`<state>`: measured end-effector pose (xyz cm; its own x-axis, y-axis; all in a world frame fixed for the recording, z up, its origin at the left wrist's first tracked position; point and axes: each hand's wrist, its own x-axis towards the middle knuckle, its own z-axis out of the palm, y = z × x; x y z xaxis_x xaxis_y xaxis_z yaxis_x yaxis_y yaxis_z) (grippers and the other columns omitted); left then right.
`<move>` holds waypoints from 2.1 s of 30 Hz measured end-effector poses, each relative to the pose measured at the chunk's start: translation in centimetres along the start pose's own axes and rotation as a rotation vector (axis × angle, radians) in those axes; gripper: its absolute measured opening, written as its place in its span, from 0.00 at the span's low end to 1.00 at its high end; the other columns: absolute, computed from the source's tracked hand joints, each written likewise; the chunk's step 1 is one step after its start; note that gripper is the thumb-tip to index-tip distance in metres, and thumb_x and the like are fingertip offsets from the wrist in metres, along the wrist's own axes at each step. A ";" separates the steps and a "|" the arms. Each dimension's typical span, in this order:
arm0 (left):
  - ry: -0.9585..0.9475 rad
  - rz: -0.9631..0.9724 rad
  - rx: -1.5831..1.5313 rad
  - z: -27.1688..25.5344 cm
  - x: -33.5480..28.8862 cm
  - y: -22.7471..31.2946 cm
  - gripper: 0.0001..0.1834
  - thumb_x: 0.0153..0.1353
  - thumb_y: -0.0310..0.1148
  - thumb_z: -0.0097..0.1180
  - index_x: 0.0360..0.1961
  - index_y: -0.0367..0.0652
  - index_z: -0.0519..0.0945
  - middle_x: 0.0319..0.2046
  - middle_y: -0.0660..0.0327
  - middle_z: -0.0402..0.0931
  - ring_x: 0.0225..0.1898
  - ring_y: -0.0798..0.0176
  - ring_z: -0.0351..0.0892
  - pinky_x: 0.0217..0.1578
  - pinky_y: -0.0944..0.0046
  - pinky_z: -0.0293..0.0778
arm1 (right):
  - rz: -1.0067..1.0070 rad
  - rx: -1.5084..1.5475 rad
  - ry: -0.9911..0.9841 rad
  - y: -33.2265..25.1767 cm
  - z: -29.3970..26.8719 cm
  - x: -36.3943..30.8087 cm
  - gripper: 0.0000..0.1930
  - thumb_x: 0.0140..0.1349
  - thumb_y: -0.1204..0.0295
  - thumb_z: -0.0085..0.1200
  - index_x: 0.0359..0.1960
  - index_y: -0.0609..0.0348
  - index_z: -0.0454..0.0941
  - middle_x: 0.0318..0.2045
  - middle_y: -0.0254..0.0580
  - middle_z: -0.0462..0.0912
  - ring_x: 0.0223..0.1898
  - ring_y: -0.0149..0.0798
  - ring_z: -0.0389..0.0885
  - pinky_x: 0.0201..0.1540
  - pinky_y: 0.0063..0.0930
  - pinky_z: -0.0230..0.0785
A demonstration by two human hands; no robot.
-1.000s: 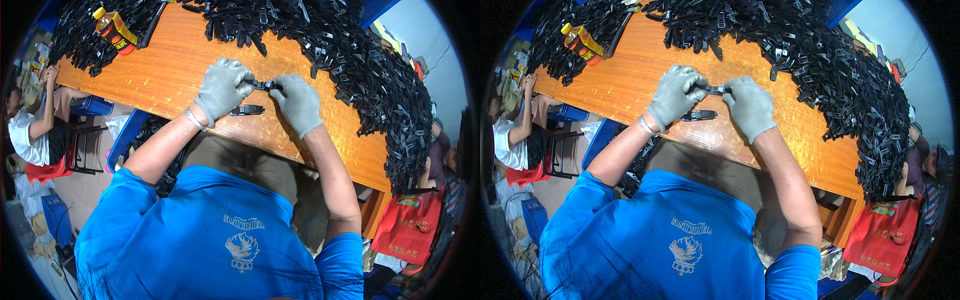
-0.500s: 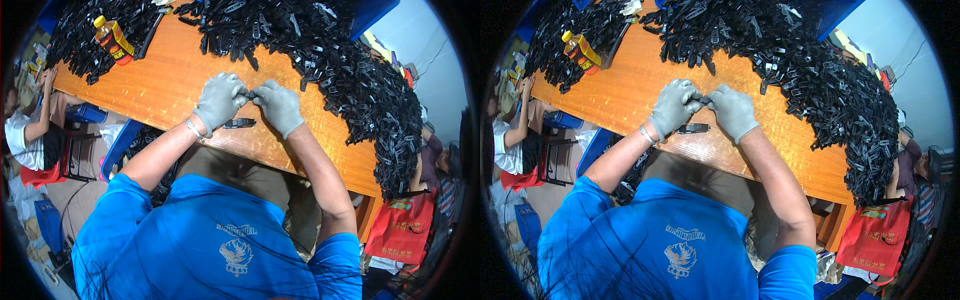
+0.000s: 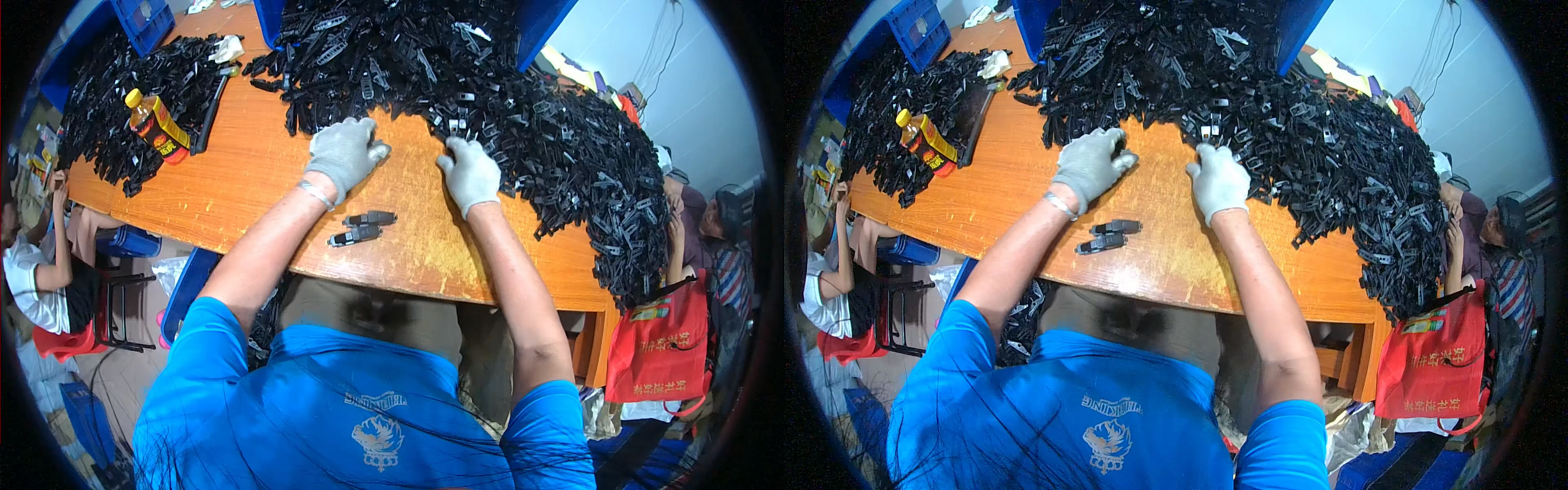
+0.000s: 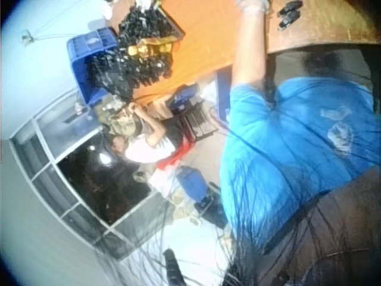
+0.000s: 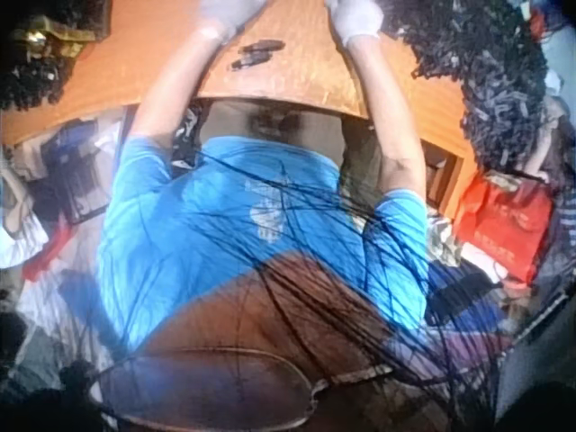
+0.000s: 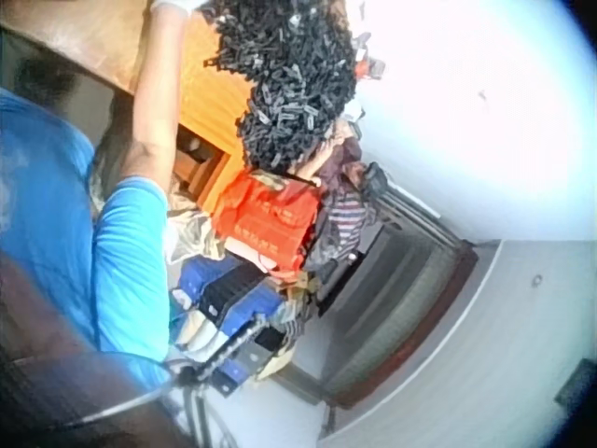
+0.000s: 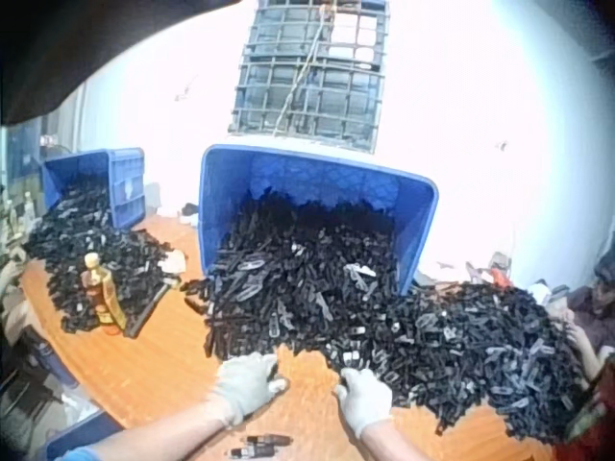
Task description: The person assembles plastic components by hand, taking individual plastic parts from piles on the table, fitting them together, and placing the assembled pieces onto the table.
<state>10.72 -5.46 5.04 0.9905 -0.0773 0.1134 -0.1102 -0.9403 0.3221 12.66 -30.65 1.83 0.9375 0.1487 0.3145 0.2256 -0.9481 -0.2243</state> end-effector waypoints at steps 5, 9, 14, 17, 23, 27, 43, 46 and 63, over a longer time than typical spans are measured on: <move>0.177 0.021 0.021 2.7 0.4 -0.9 0.14 0.64 0.40 0.67 0.46 0.45 0.84 0.47 0.49 0.86 0.50 0.42 0.86 0.51 0.44 0.81 | -0.070 0.093 -0.078 -0.2 -0.1 -0.9 0.15 0.64 0.66 0.70 0.52 0.51 0.85 0.46 0.53 0.86 0.48 0.59 0.88 0.52 0.51 0.81; 0.105 0.114 -0.317 3.2 -2.7 -2.4 0.15 0.63 0.35 0.70 0.47 0.43 0.83 0.44 0.49 0.86 0.49 0.43 0.86 0.49 0.46 0.80 | -0.156 0.219 -0.099 0.7 -0.5 -3.2 0.18 0.60 0.68 0.72 0.52 0.54 0.87 0.46 0.54 0.87 0.50 0.58 0.87 0.54 0.48 0.80; -0.088 0.136 -0.504 1.7 -5.6 -2.2 0.19 0.62 0.37 0.73 0.52 0.43 0.85 0.42 0.51 0.86 0.47 0.44 0.85 0.49 0.49 0.80 | -0.161 0.203 -0.121 1.0 -0.8 -4.0 0.13 0.62 0.65 0.72 0.45 0.56 0.89 0.42 0.53 0.88 0.47 0.57 0.87 0.51 0.47 0.80; 0.149 0.258 -0.313 2.4 -5.6 -3.0 0.12 0.62 0.36 0.73 0.44 0.44 0.89 0.41 0.54 0.86 0.47 0.46 0.84 0.50 0.49 0.79 | -0.142 0.278 -0.137 -2.3 -1.3 -4.2 0.12 0.65 0.63 0.69 0.45 0.54 0.89 0.42 0.50 0.88 0.47 0.56 0.87 0.50 0.47 0.80; 0.176 0.239 -0.261 2.8 -6.2 -3.4 0.12 0.61 0.38 0.74 0.43 0.46 0.90 0.39 0.55 0.84 0.45 0.46 0.82 0.50 0.49 0.78 | -0.286 0.257 -0.116 -5.8 -0.9 -2.8 0.10 0.66 0.63 0.68 0.46 0.48 0.88 0.43 0.42 0.85 0.45 0.51 0.87 0.48 0.46 0.80; 0.197 0.238 -0.234 3.1 -6.2 -3.3 0.11 0.61 0.39 0.73 0.42 0.47 0.90 0.39 0.56 0.83 0.46 0.47 0.81 0.49 0.49 0.78 | -0.364 0.356 -0.172 -4.5 0.8 -1.4 0.09 0.65 0.65 0.70 0.46 0.45 0.90 0.42 0.40 0.85 0.44 0.50 0.87 0.46 0.46 0.80; -0.023 0.345 -0.369 1.7 -6.7 -5.7 0.12 0.66 0.40 0.71 0.46 0.46 0.91 0.42 0.54 0.86 0.48 0.46 0.84 0.51 0.50 0.81 | -0.559 0.354 -0.267 -5.4 -0.3 -3.2 0.11 0.65 0.62 0.68 0.47 0.47 0.91 0.43 0.39 0.87 0.43 0.50 0.89 0.47 0.44 0.82; -0.078 0.323 -0.537 1.4 -5.8 -6.8 0.17 0.71 0.41 0.68 0.55 0.45 0.88 0.49 0.51 0.86 0.52 0.44 0.85 0.56 0.51 0.81 | -0.527 0.465 -0.321 -3.7 -0.3 -3.0 0.12 0.66 0.62 0.69 0.48 0.50 0.92 0.46 0.42 0.89 0.48 0.49 0.89 0.51 0.41 0.81; 0.129 -0.032 -0.024 0.7 -3.4 -3.3 0.13 0.71 0.40 0.63 0.49 0.44 0.86 0.46 0.48 0.86 0.50 0.42 0.86 0.52 0.46 0.82 | -0.312 0.091 0.002 0.0 2.1 1.9 0.10 0.66 0.70 0.65 0.48 0.51 0.88 0.44 0.47 0.87 0.47 0.55 0.89 0.50 0.48 0.82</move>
<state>7.79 -2.34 2.94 0.9750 -0.0026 0.2223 -0.0823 -0.9331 0.3502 14.94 -29.77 0.53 0.8190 0.4271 0.3832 0.5246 -0.8279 -0.1984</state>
